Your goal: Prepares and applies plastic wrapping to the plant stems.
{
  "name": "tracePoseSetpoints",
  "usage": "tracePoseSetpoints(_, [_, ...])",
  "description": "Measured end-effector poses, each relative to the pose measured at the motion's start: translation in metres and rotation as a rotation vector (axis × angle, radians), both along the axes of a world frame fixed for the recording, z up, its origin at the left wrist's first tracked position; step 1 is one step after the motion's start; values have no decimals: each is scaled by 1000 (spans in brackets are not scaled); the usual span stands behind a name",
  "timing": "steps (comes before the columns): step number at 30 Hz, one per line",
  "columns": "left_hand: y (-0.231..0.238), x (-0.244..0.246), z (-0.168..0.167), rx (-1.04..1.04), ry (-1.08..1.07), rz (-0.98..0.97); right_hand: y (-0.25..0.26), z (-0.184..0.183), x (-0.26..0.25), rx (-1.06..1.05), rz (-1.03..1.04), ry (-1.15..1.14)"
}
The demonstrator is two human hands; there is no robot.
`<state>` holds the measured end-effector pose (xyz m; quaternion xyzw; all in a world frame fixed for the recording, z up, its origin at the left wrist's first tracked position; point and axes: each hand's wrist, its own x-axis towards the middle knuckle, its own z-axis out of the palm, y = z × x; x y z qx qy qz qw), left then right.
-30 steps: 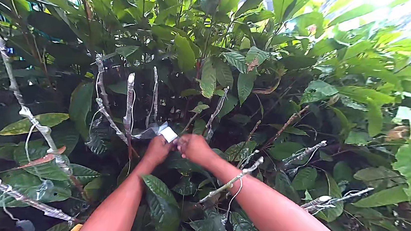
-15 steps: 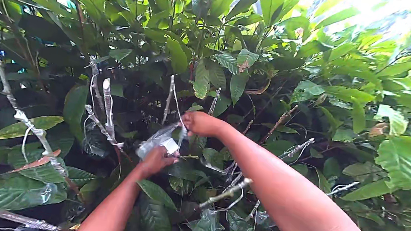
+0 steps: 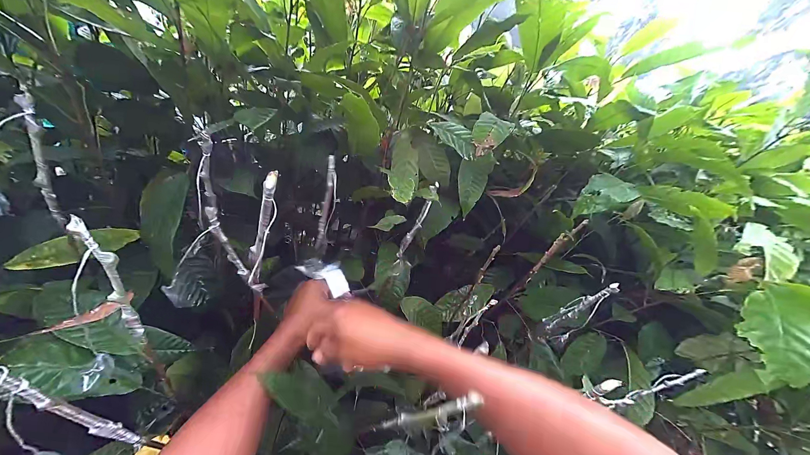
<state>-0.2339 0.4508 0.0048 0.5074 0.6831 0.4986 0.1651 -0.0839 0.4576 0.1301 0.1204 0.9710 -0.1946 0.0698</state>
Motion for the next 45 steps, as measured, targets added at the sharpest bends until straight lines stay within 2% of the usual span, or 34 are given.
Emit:
tracePoseSetpoints(1, [-3, 0, -8, 6, 132, -72, 17, 15, 4, -235, -47, 83])
tracePoseSetpoints(2, [-5, -2, -11, -41, 216, -142, 43, 24, 10, -375, -107, 160])
tracePoseSetpoints(3, [-8, -4, -12, -64, 236, -173, 69, 29, 17, -329, -170, 186])
tracePoseSetpoints(5, [-14, -11, -12, -6, 61, -152, 90, 19, 29, 175, -253, 44])
tracePoseSetpoints(6, [-15, -12, -10, 47, -100, -130, 76, 6, 33, 375, -246, -46])
tracePoseSetpoints(7, [-14, -8, -9, 115, -257, -108, 52, -4, 35, 461, -190, -107])
tracePoseSetpoints(8, [-13, -1, -6, 166, -343, -86, 24, -6, 33, 445, -113, -134])
tracePoseSetpoints(10, [-13, 13, -3, 147, -232, -83, -2, 15, 23, 175, -35, -36])
tracePoseSetpoints(12, [-13, 16, -8, 48, -66, -183, 34, 34, 21, -131, -102, 112])
tracePoseSetpoints(13, [-13, 13, -9, 12, -52, -191, 64, 31, 26, -97, -133, 139])
tracePoseSetpoints(14, [-14, 8, -8, 47, -94, -171, 82, 26, 32, 80, -148, 103])
tracePoseSetpoints(16, [-15, 3, 0, 148, -280, -77, 59, 5, 35, 394, -155, -18])
tracePoseSetpoints(17, [-15, 6, 4, 155, -321, -14, 33, 0, 33, 422, -109, -50])
tracePoseSetpoints(19, [-14, 16, 7, 81, -163, 28, 7, 17, 22, 221, -36, 10])
tracePoseSetpoints(21, [-15, 19, 1, -16, 20, -66, 43, 33, 19, -139, -106, 108])
tracePoseSetpoints(22, [-14, 17, -4, -12, 36, -78, 71, 31, 22, -196, -159, 118])
tracePoseSetpoints(23, [-14, 12, -5, 38, 7, -57, 91, 25, 26, -87, -181, 65])
tracePoseSetpoints(25, [-15, 4, -7, 148, -156, 8, 96, 1, 33, 244, -169, -111])
tracePoseSetpoints(28, [-15, 6, -3, 208, -418, 81, 74, -20, 37, 277, -174, -168])
tracePoseSetpoints(30, [-11, 13, 4, 207, -406, 94, 41, -17, 33, 340, -158, -120])
tracePoseSetpoints(32, [-12, 19, 7, 89, -179, 95, 4, -2, 26, 266, -61, -55])
tracePoseSetpoints(33, [-15, 21, 6, 52, -36, 63, 3, 9, 22, 138, -40, 6])
tracePoseSetpoints(35, [-22, 21, 2, -10, 132, -48, 43, 21, 21, -215, -104, 108])
tracePoseSetpoints(36, [-22, 19, -2, -5, 163, -59, 70, 19, 24, -271, -154, 112])
tracePoseSetpoints(37, [-22, 17, -4, 31, 159, -39, 89, 13, 26, -169, -180, 76])
tracePoseSetpoints(38, [-22, 14, -4, 53, 115, -10, 96, 3, 27, 22, -181, 22])
tracePoseSetpoints(40, [-22, 11, 0, 83, -53, 50, 82, -14, 30, 262, -191, -62])
tracePoseSetpoints(43, [-17, 15, 7, 135, -256, 49, 42, -8, 37, 269, -157, -106])
tracePoseSetpoints(45, [-17, 21, 9, 120, -179, 55, 14, 16, 37, 92, -112, -53])
